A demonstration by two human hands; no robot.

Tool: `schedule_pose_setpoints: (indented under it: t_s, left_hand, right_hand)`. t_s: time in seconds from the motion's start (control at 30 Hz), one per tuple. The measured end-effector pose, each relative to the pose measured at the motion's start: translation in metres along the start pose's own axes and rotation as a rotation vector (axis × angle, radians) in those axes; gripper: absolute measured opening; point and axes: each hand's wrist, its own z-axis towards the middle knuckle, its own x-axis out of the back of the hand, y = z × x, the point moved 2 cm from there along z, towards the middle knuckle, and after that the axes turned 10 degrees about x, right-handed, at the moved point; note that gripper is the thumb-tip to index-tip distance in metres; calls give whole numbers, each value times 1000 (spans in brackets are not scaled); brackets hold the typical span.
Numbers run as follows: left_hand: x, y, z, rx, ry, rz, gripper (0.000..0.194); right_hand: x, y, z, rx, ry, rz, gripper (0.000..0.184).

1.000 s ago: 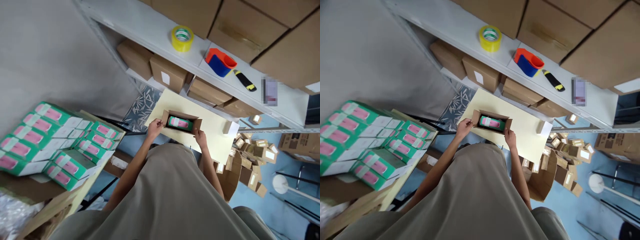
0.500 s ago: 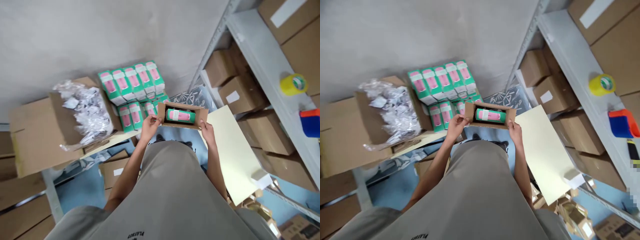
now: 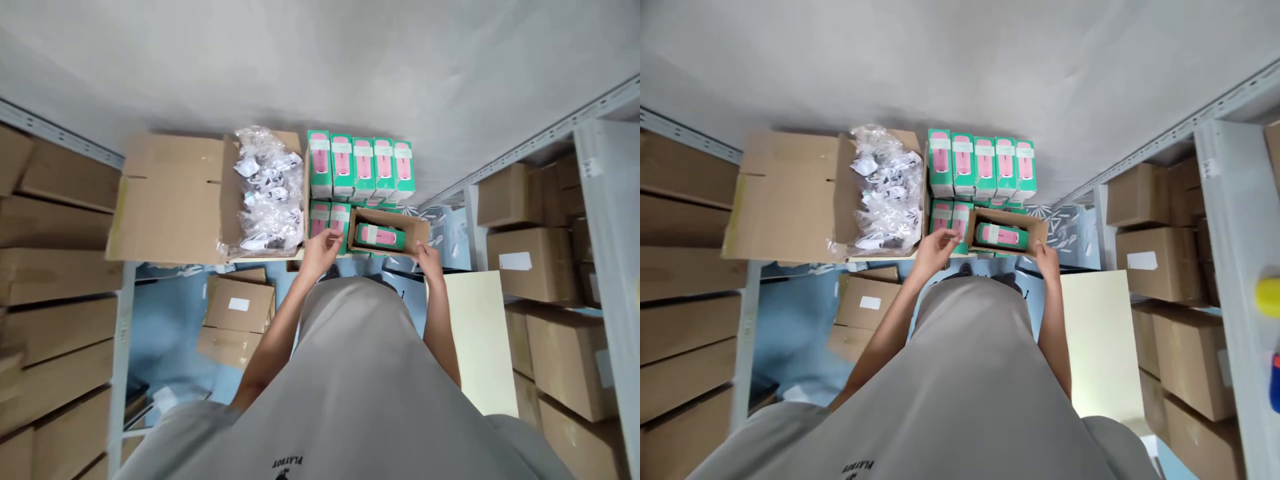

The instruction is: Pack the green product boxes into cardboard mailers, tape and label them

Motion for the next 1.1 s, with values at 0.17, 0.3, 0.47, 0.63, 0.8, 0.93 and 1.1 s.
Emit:
schedule_pose_setpoints:
  t_s: [0.17,0.3,0.47,0.63,0.8,0.93,1.1]
  left_hand:
    - [107,5,-30,30,410,433,26]
    - [149,-23,-12,281,415,749,35]
    - [153,-36,6,317,389,870,38]
    - [169,13,-28,262,538,819,34]
    - [122,78,-33,-48,394,469,34]
    - [26,94,7,-185,87,405,27]
    - [-60,81,52,-164,-70,462,38]
  right_hand:
    - [7,-2,4,-162,-7,103,50]
    - [11,-8,9,-99,-26,-72,53]
    - [10,-8,12,-89,-47,-145,54]
    - [7,-7,11,-79,-53,-140,51]
    - [4,-5,12,-48,-81,-171,47]
    - [2,-2,14,-35,-98,-175,48]
    - [0,0,13,-29,-142,-204,48]
